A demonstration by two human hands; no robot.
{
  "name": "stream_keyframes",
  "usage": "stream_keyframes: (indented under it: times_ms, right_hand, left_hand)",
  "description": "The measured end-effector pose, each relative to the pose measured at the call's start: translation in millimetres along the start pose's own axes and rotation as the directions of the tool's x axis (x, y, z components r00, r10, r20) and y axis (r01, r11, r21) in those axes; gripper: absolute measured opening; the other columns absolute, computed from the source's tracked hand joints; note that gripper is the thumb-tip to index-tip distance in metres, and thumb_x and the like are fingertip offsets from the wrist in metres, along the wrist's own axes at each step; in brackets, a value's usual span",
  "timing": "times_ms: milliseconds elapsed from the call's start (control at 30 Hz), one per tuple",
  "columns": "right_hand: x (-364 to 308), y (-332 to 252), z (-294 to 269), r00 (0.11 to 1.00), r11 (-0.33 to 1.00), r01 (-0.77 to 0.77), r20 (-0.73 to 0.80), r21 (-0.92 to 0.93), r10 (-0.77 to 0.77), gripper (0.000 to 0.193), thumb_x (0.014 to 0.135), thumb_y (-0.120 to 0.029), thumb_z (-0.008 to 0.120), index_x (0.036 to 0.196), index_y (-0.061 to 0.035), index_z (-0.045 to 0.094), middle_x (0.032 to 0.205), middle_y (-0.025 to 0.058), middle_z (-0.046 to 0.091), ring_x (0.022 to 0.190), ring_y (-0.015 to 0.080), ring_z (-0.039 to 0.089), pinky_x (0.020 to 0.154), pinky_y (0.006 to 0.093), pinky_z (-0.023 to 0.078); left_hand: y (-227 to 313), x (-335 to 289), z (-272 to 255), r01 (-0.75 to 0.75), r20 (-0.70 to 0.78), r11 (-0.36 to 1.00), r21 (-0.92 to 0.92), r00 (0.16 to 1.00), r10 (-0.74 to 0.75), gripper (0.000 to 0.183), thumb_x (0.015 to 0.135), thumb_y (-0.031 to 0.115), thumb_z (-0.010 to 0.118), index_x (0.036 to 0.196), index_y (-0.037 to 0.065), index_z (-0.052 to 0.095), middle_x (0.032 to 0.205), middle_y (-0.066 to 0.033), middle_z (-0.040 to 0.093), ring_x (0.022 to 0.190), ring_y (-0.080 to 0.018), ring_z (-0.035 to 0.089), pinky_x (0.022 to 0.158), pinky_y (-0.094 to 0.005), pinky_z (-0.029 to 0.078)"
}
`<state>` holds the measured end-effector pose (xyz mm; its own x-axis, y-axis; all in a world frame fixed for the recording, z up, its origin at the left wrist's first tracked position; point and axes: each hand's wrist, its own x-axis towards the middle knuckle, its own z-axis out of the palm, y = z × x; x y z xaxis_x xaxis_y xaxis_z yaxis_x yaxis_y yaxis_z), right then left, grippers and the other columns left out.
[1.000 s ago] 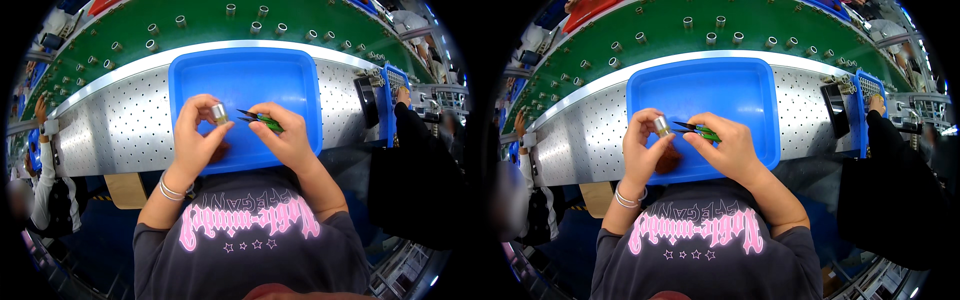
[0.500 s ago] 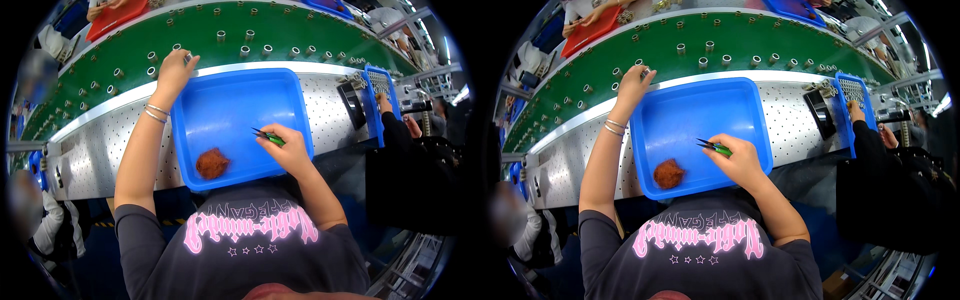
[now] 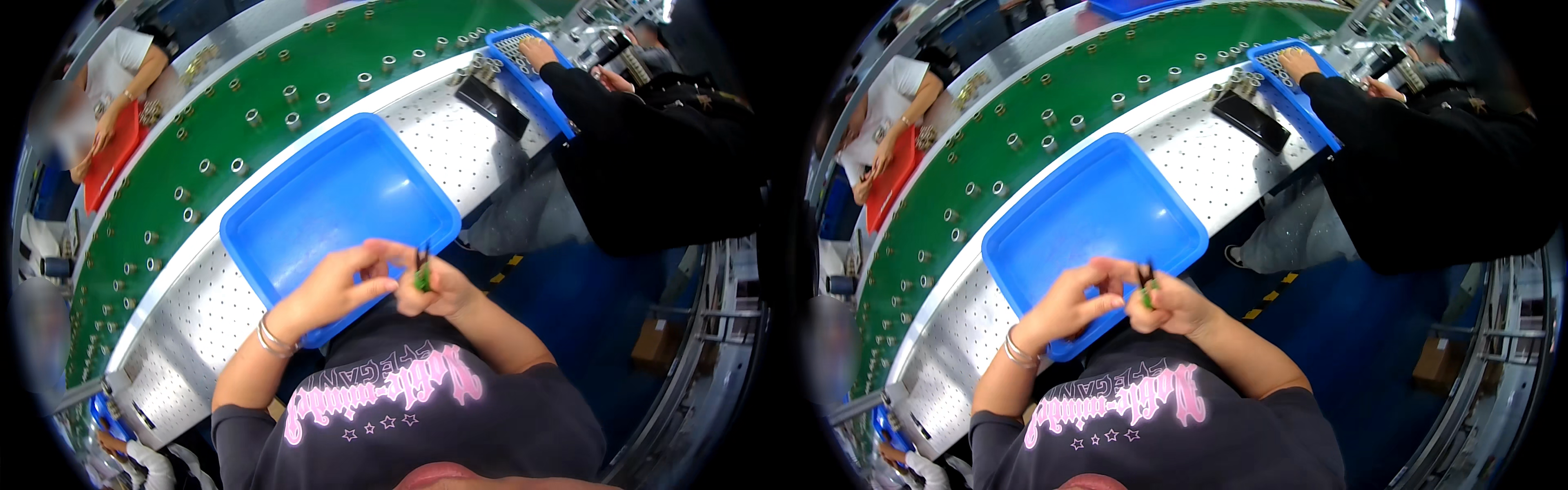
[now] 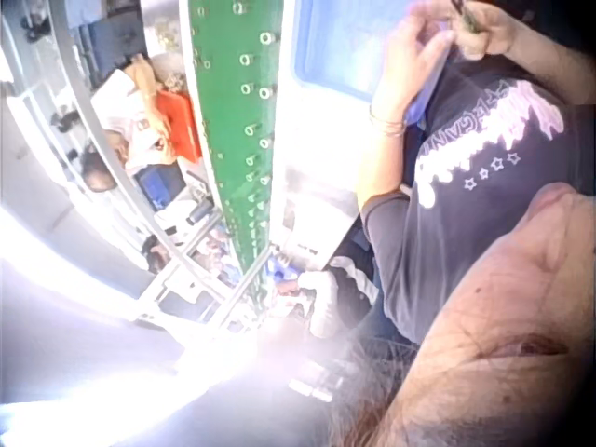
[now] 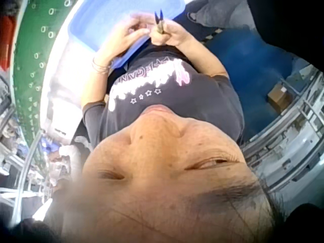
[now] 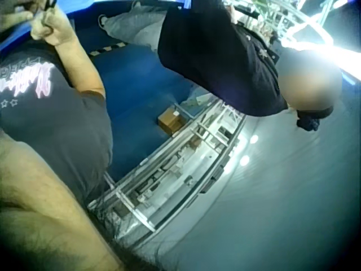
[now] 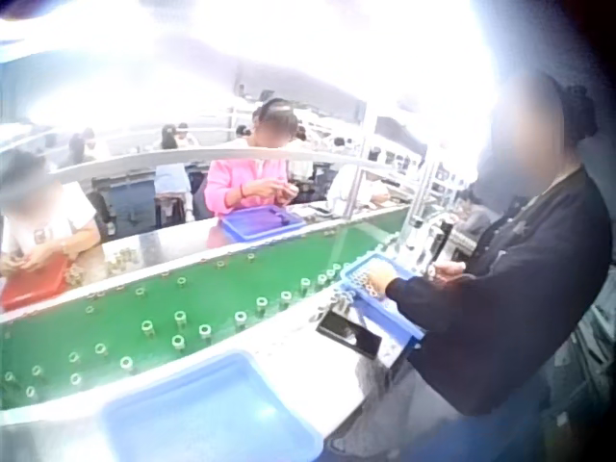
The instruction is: The person uses a pair of pliers to manipulate a small metal cylinder, likely crimping or adjusting a band on it. They repeatedly pick up the cylinder from a blue tray, perform the adjustment, and place it back down. The process is repetitive and focused on individual units.
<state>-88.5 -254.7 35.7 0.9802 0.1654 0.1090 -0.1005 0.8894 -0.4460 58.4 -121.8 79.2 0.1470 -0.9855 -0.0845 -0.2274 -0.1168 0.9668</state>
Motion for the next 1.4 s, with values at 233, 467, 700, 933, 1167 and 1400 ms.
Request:
stream_keyframes:
  times_ms: [233, 467, 700, 933, 1167, 1400]
  right_hand:
    - [18, 10, 8, 0.941, 0.966, -0.210, 0.299, 0.151, 0.158, 0.072, 0.083, -0.047, 0.059, 0.139, -0.0123, 0.027, 0.052, -0.0036, 0.033, 0.042, 0.0019, 0.026, 0.039, 0.0192, 0.021]
    - [28, -16, -9, 0.844, 0.906, -0.409, 0.424, 0.111, 0.329, 0.077, 0.084, -0.043, 0.059, 0.141, -0.0093, 0.020, 0.056, -0.0047, 0.034, 0.044, 0.0008, 0.025, 0.037, 0.0175, 0.018]
    - [41, -41, -7, 0.694, 0.789, -0.599, 0.582, 0.138, 0.425, 0.064, 0.091, -0.030, 0.052, 0.141, -0.0093, 0.018, 0.057, -0.0034, 0.036, 0.043, -0.0002, 0.026, 0.035, 0.0159, 0.020]
    - [49, -62, -6, 0.662, 0.747, -0.665, 0.487, 0.030, 0.570, 0.047, 0.091, -0.023, 0.053, 0.132, -0.0056, 0.037, 0.057, -0.0024, 0.039, 0.043, 0.0004, 0.025, 0.036, 0.0165, 0.018]
    - [53, -62, -11, 0.676, 0.741, -0.666, 0.492, 0.089, 0.549, 0.046, 0.092, -0.024, 0.050, 0.130, -0.0034, 0.037, 0.055, -0.0033, 0.037, 0.043, 0.0006, 0.025, 0.036, 0.0170, 0.018]
    - [50, -52, -10, 0.799, 0.843, -0.525, 0.410, 0.116, 0.441, 0.047, 0.092, -0.024, 0.050, 0.132, -0.0037, 0.036, 0.053, -0.0023, 0.034, 0.042, 0.0025, 0.024, 0.037, 0.0185, 0.019]
  left_hand:
    - [-7, -5, 18, -0.103, -0.223, 0.985, 0.141, 0.966, 0.133, 0.013, 0.079, 0.014, 0.063, 0.076, 0.002, 0.060, 0.064, -0.0086, 0.052, 0.056, -0.0208, 0.050, 0.052, -0.0314, 0.038]
    - [11, 5, 33, -0.023, -0.434, 0.983, 0.184, 0.895, 0.102, 0.005, 0.073, 0.007, 0.056, 0.071, 0.002, 0.056, 0.066, -0.0092, 0.051, 0.058, -0.0262, 0.050, 0.053, -0.0347, 0.038]
    - [7, 7, 49, 0.005, -0.530, 0.986, 0.170, 0.843, 0.087, 0.012, 0.072, 0.010, 0.062, 0.064, 0.004, 0.054, 0.055, -0.0068, 0.042, 0.049, -0.0200, 0.042, 0.046, -0.0316, 0.032]
    - [26, 19, 55, 0.117, -0.604, 0.992, -0.042, 0.788, -0.119, 0.011, 0.075, 0.010, 0.058, 0.066, 0.003, 0.055, 0.064, -0.0077, 0.046, 0.057, -0.0229, 0.045, 0.051, -0.0327, 0.034]
    - [25, 28, 53, 0.036, -0.660, 0.994, 0.103, 0.750, 0.041, 0.016, 0.080, 0.013, 0.052, 0.066, 0.004, 0.054, 0.064, -0.0079, 0.051, 0.056, -0.0257, 0.050, 0.052, -0.0337, 0.038]
    - [28, 28, 35, 0.064, -0.536, 0.996, 0.068, 0.844, -0.018, 0.007, 0.080, 0.005, 0.051, 0.075, 0.002, 0.053, 0.066, -0.0098, 0.051, 0.059, -0.0262, 0.052, 0.054, -0.0329, 0.040]
